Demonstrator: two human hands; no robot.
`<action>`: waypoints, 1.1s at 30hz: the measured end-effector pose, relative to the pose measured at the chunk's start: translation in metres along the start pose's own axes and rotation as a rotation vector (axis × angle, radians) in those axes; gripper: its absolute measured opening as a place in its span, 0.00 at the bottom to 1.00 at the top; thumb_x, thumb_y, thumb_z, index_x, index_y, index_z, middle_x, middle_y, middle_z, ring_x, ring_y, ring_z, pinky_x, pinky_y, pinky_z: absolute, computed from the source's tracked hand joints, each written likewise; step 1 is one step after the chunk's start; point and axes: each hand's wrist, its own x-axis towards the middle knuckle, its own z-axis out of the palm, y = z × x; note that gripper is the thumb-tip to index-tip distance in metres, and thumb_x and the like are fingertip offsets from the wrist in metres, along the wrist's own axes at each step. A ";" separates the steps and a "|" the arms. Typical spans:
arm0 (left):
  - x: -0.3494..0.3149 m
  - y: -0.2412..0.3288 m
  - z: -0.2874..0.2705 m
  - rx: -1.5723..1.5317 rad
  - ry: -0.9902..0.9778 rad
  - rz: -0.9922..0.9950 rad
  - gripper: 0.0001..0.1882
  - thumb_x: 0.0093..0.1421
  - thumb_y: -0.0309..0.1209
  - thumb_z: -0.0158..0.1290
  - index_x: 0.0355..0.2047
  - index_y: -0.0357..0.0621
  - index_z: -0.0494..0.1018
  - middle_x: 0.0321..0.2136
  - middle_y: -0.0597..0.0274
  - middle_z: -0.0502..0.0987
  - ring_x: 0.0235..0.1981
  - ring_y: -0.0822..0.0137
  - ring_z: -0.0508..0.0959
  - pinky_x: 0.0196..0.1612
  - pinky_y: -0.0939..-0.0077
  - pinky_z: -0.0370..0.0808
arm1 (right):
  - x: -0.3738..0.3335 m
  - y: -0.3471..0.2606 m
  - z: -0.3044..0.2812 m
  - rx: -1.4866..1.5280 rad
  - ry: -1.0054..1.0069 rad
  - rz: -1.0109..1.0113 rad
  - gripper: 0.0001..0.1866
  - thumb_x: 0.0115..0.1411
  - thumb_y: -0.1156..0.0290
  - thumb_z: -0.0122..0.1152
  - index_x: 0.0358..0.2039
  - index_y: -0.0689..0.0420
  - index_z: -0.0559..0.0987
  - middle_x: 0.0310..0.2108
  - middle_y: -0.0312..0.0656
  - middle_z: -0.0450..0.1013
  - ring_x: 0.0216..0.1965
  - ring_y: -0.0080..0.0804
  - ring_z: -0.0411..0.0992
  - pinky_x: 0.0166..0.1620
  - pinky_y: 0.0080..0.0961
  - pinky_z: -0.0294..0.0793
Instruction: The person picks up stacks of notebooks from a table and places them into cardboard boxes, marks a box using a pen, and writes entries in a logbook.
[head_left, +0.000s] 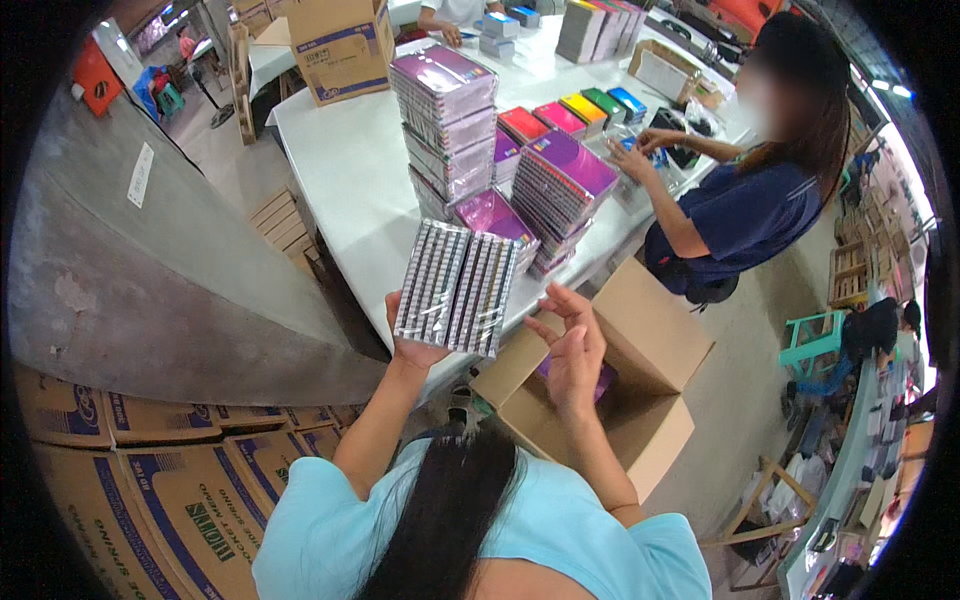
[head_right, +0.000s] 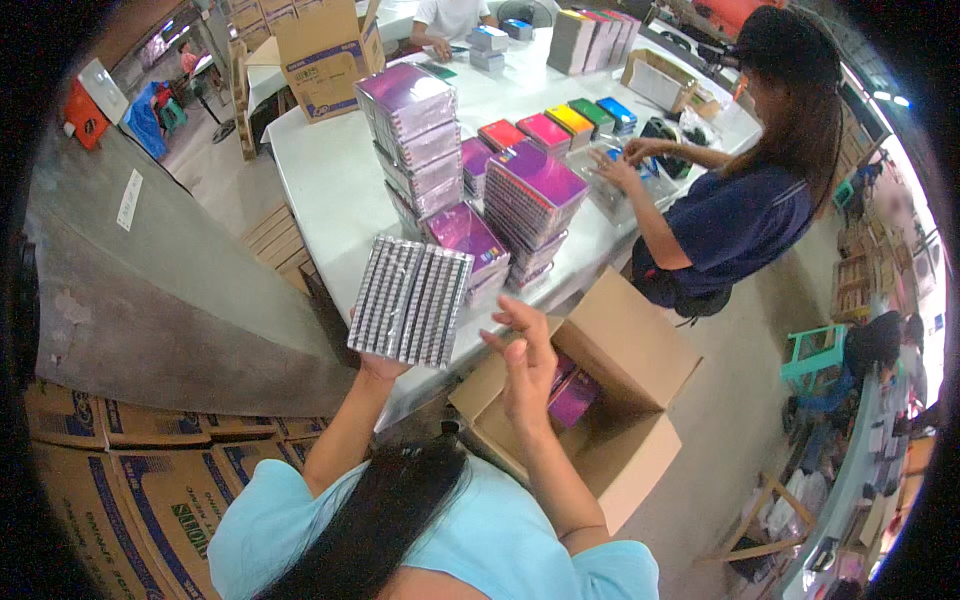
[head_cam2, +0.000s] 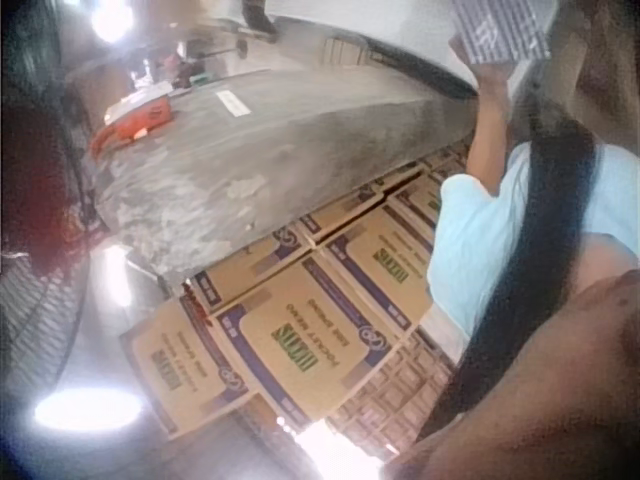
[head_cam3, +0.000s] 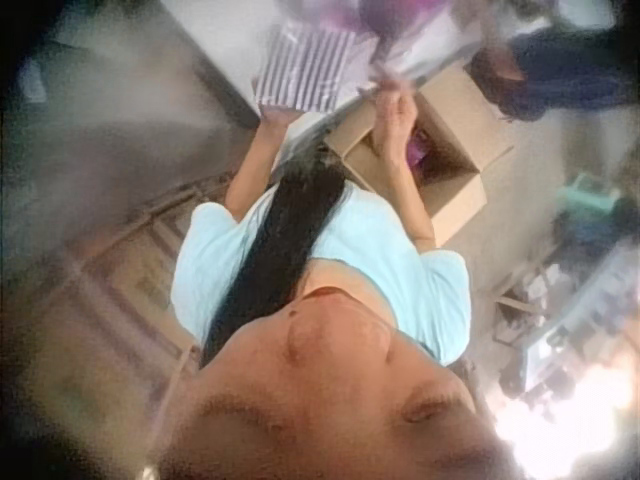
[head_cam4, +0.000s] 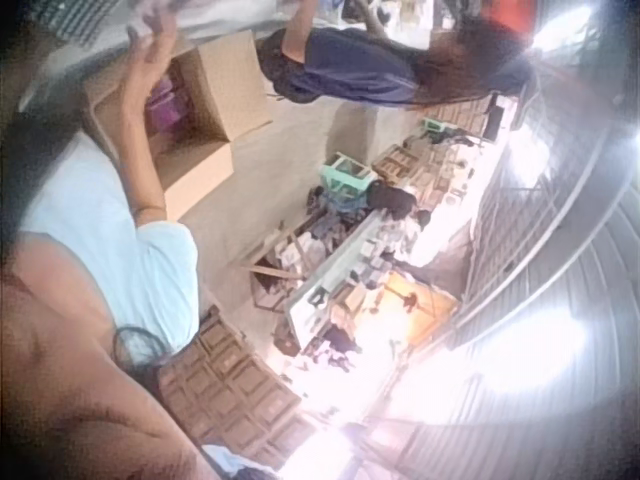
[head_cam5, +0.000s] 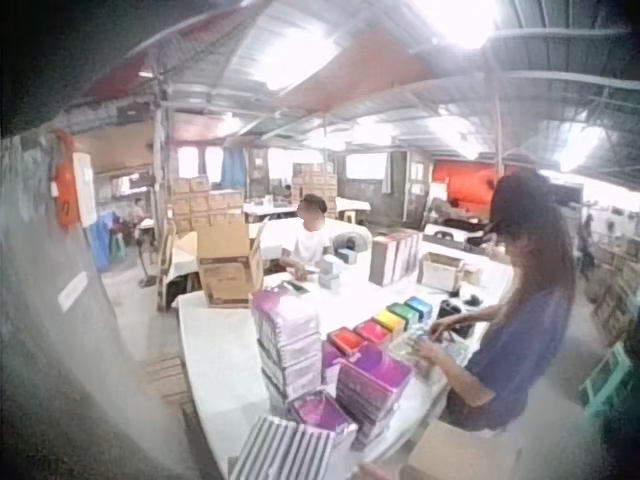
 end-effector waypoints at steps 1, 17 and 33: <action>-0.001 -0.006 -0.004 0.022 0.036 0.022 0.36 0.51 0.51 0.46 0.57 0.44 0.62 0.56 0.50 0.65 0.55 0.49 0.66 0.57 0.49 0.62 | -0.002 -0.006 -0.010 -0.074 0.004 0.078 0.39 0.57 0.41 0.48 0.57 0.61 0.62 0.54 0.44 0.60 0.52 0.32 0.61 0.52 0.37 0.66; -0.037 -0.121 -0.040 2.096 -0.098 -0.340 0.49 0.57 0.58 0.44 0.65 0.43 0.31 0.63 0.36 0.33 0.65 0.43 0.33 0.63 0.46 0.36 | -0.174 0.068 -0.189 0.647 0.624 0.742 0.28 0.48 0.63 0.62 0.47 0.62 0.68 0.39 0.46 0.73 0.40 0.40 0.74 0.47 0.41 0.74; -0.088 -0.114 -0.105 1.986 -0.011 -0.545 0.43 0.60 0.54 0.43 0.65 0.44 0.37 0.63 0.40 0.41 0.65 0.43 0.42 0.61 0.45 0.44 | -0.177 0.277 -0.170 0.188 0.255 1.080 0.35 0.53 0.49 0.62 0.56 0.54 0.63 0.51 0.39 0.67 0.52 0.34 0.64 0.56 0.35 0.60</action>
